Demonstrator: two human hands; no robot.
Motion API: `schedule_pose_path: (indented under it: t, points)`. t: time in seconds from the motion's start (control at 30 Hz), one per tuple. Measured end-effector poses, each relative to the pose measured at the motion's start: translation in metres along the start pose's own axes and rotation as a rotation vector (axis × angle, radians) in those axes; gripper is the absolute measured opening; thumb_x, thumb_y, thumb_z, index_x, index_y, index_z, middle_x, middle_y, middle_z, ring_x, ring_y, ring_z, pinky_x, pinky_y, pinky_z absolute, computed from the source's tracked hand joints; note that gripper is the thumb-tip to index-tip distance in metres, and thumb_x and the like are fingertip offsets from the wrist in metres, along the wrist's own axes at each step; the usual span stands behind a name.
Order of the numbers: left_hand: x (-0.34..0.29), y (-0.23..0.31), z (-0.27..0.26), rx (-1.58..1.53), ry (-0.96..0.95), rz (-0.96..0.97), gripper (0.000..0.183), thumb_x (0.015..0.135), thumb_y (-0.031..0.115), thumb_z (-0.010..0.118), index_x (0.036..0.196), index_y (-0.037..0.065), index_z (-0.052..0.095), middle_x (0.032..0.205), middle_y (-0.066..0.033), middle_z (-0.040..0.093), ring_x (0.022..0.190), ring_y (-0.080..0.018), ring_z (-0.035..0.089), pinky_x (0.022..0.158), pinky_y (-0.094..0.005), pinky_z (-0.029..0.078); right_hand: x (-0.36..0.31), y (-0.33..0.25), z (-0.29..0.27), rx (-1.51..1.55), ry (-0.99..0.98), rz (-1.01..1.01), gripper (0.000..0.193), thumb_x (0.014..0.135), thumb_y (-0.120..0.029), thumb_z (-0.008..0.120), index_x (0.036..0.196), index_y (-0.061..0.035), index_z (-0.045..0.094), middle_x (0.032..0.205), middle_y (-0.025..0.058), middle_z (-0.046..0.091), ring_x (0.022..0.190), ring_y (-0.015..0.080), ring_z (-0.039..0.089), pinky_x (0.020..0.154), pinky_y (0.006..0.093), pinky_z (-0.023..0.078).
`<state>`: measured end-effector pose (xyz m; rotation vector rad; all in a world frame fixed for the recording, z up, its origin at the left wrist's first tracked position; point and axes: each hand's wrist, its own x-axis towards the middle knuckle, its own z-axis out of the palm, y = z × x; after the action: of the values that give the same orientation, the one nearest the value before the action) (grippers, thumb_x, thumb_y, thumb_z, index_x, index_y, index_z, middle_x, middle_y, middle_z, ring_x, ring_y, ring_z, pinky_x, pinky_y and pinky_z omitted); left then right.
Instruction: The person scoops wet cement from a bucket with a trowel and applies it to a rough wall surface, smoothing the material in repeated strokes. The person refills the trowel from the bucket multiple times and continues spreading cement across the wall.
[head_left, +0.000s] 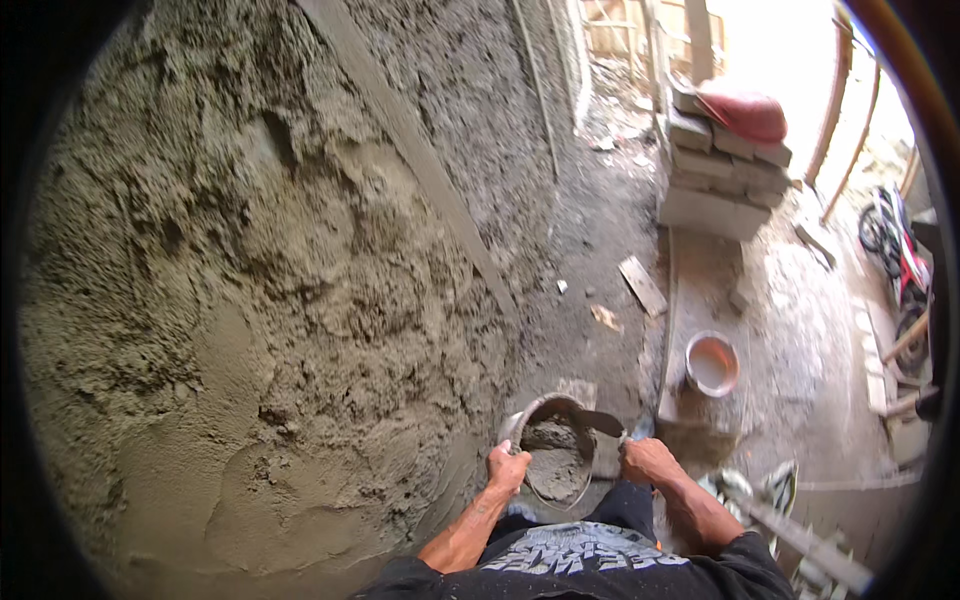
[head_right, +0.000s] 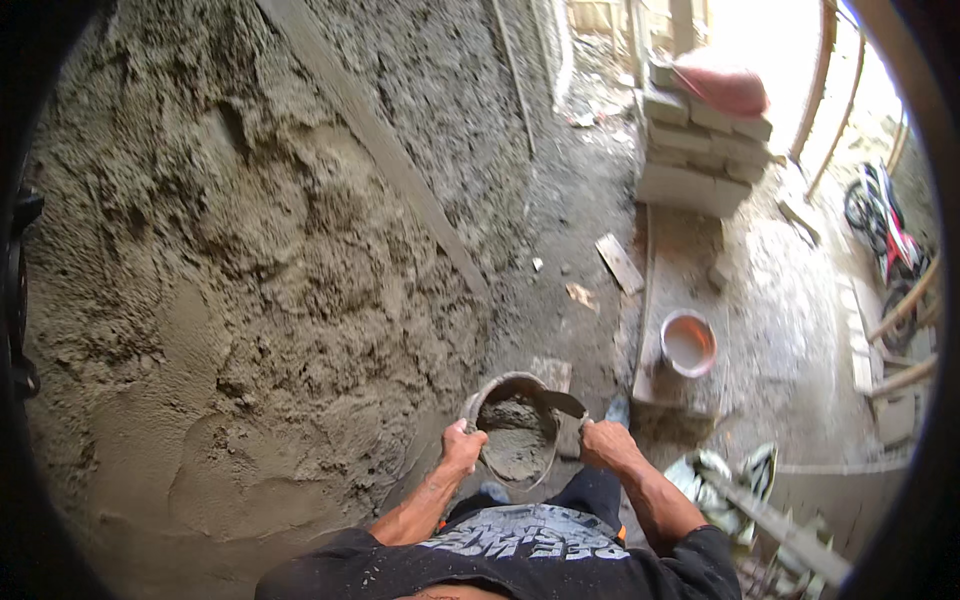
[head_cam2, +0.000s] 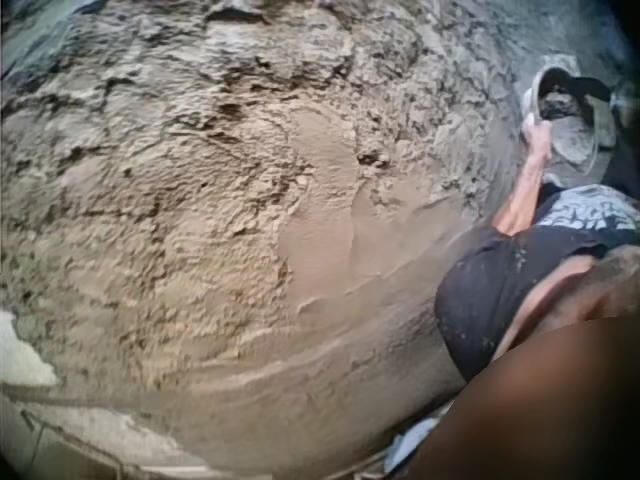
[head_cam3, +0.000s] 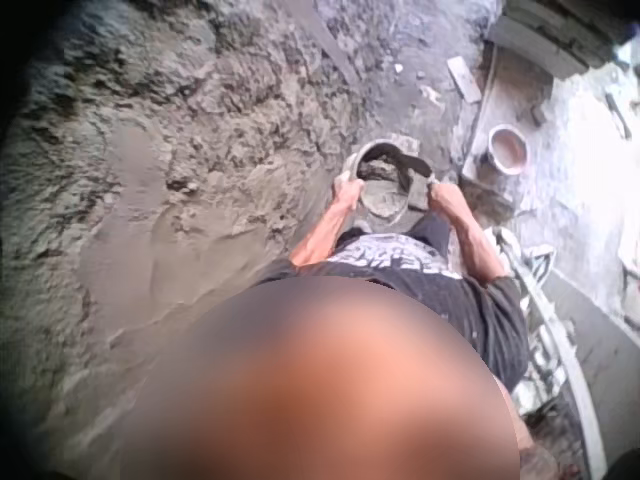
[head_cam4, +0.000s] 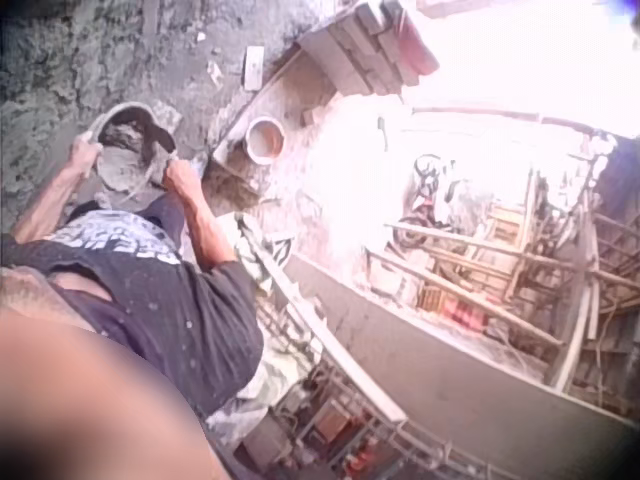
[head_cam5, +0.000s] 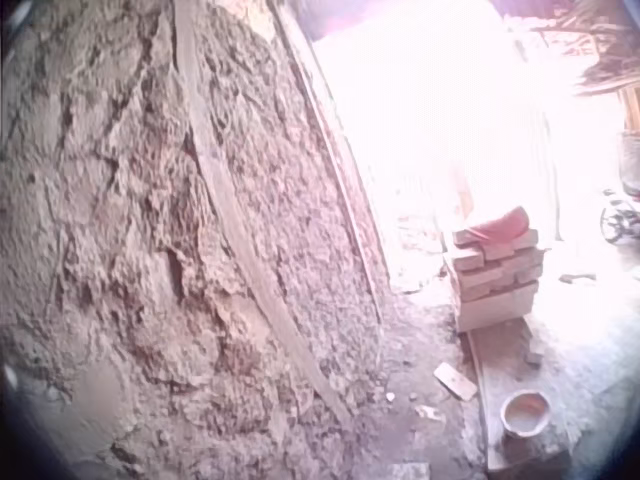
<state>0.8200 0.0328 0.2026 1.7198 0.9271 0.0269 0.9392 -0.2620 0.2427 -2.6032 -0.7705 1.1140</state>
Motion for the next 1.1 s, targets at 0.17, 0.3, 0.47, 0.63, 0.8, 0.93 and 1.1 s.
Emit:
schedule_pose_path:
  t: [0.17,0.3,0.47,0.63,0.8,0.93,1.1]
  points:
    - [0.019,0.102,0.078,-0.082,-0.034,0.180,0.020,0.074,0.011,0.068,0.091,0.000,0.065,0.073,-0.0010,0.059,0.063,-0.0115,0.052,0.054,-0.0331,0.044,0.085,0.040,-0.115,-0.144,0.124,-0.331,0.025,0.092,-0.020,0.052,0.097,0.0006,0.066,0.083,0.0274,0.071,0.080,0.0468,0.071,0.070,0.0568,0.058]
    - [0.048,0.161,0.116,-0.271,0.091,0.197,0.010,0.073,0.008,0.067,0.080,0.004,0.061,0.067,0.0021,0.053,0.059,-0.0102,0.046,0.052,-0.0334,0.041,0.079,0.050,-0.213,-0.294,0.171,-0.544,0.022,0.097,-0.019,0.052,0.107,-0.0018,0.062,0.080,0.0267,0.069,0.078,0.0457,0.071,0.067,0.0570,0.057]
    - [0.066,0.217,0.142,-0.618,0.193,0.071,0.016,0.070,0.006,0.067,0.081,-0.002,0.058,0.070,0.0013,0.051,0.062,-0.0090,0.044,0.054,-0.0328,0.040,0.076,0.068,-0.312,-0.398,0.293,-0.530,0.018,0.096,-0.016,0.055,0.103,-0.0013,0.063,0.084,0.0255,0.071,0.079,0.0416,0.073,0.062,0.0531,0.058]
    - [0.111,0.230,0.155,-0.395,0.302,0.208,0.020,0.071,0.012,0.066,0.077,0.001,0.052,0.070,-0.0040,0.049,0.067,-0.0149,0.046,0.058,-0.0372,0.042,0.139,0.050,-0.322,-0.299,0.115,-0.533,0.025,0.094,-0.020,0.055,0.098,0.0033,0.061,0.076,0.0296,0.067,0.075,0.0488,0.069,0.070,0.0590,0.054]
    - [0.162,0.213,0.160,-0.422,0.331,0.074,0.039,0.071,0.006,0.068,0.107,-0.009,0.061,0.092,-0.0081,0.063,0.081,-0.0155,0.055,0.070,-0.0329,0.050,0.175,0.053,-0.357,-0.385,0.119,-0.689,0.021,0.094,-0.026,0.059,0.100,-0.0055,0.061,0.080,0.0258,0.068,0.077,0.0490,0.068,0.071,0.0593,0.053]
    - [0.168,0.222,0.168,-0.554,0.417,0.115,0.015,0.075,0.010,0.063,0.082,-0.001,0.056,0.069,-0.0056,0.057,0.066,-0.0156,0.049,0.060,-0.0379,0.046,0.232,0.069,-0.403,-0.509,0.230,-0.576,0.024,0.099,-0.026,0.050,0.101,-0.0056,0.063,0.082,0.0225,0.071,0.070,0.0437,0.070,0.060,0.0542,0.055]
    - [0.169,0.246,0.160,-0.440,0.560,0.035,0.020,0.075,0.011,0.065,0.087,-0.004,0.059,0.073,-0.0108,0.061,0.069,-0.0162,0.054,0.065,-0.0370,0.049,0.293,0.033,-0.345,-0.530,-0.160,-0.486,0.028,0.100,-0.026,0.046,0.114,-0.0051,0.058,0.085,0.0245,0.071,0.073,0.0417,0.072,0.066,0.0572,0.057]
